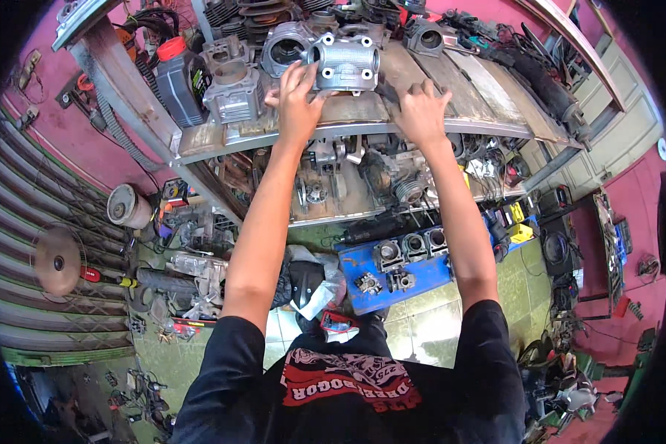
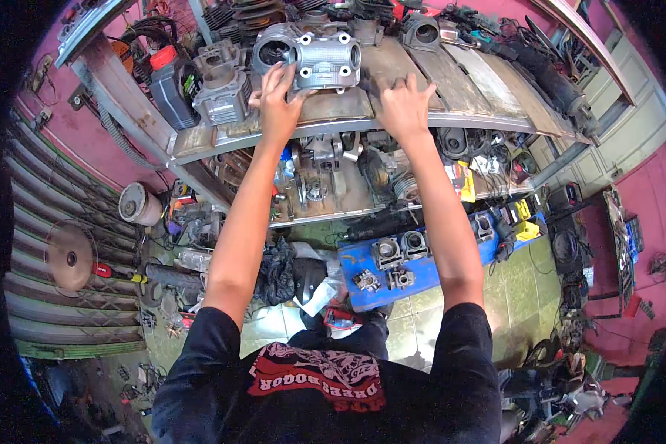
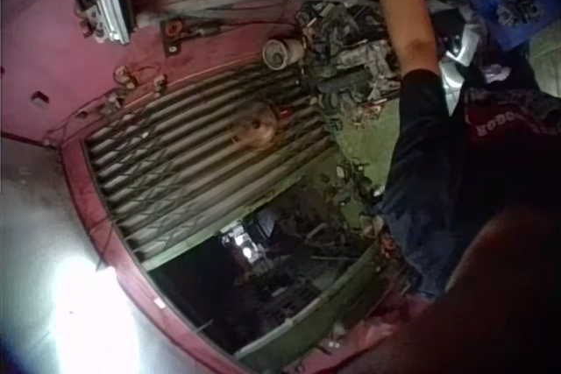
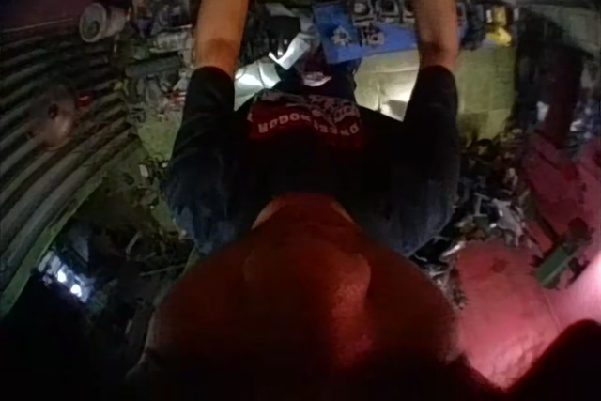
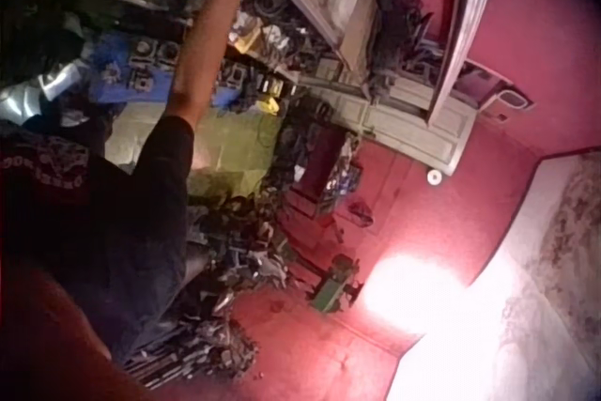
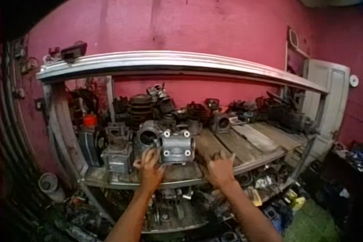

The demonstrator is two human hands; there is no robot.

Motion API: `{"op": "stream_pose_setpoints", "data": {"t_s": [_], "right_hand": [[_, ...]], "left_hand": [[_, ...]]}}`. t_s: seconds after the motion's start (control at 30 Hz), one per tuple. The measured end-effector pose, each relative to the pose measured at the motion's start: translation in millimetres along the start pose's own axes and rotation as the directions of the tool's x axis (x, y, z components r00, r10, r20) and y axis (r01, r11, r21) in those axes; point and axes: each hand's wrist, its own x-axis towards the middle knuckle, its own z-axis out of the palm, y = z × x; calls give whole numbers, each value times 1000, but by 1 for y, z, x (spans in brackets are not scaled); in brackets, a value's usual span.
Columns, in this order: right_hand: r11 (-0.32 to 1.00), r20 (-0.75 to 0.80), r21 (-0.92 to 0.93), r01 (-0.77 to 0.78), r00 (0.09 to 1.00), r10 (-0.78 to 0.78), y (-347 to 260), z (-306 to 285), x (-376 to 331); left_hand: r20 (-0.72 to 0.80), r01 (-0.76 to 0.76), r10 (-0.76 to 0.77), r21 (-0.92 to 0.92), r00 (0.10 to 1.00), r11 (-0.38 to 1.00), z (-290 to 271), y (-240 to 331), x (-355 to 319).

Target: The person uses a metal file to smooth the edges of two separate metal engine parts on a workbench. They rotate the parts to file different sides and then place them on a blue tray with other parts.

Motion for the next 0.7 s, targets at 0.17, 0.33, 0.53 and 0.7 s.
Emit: {"op": "stream_pose_setpoints", "data": {"t_s": [0.17, 0.33, 0.53, 0.7], "right_hand": [[986, 147, 88, -142, 981, 129, 7, -24, 2], [949, 154, 25, -316, 939, 308, 26, -24, -1], [819, 270, 231, -524, 844, 464, 52, -42, -15], [582, 351, 574, -576, 815, 461, 50, -49, -23]], "left_hand": [[-41, -30, 27, -65, 999, 997, 2, -10, -4], [-41, -29, 27, -45, 999, 999, 6, -8, -4], [-41, -12, 10, -37, 999, 999, 5, -8, -3], [-1, 15, -15, 36, 1000, 999, 2, -6, 0]]}}
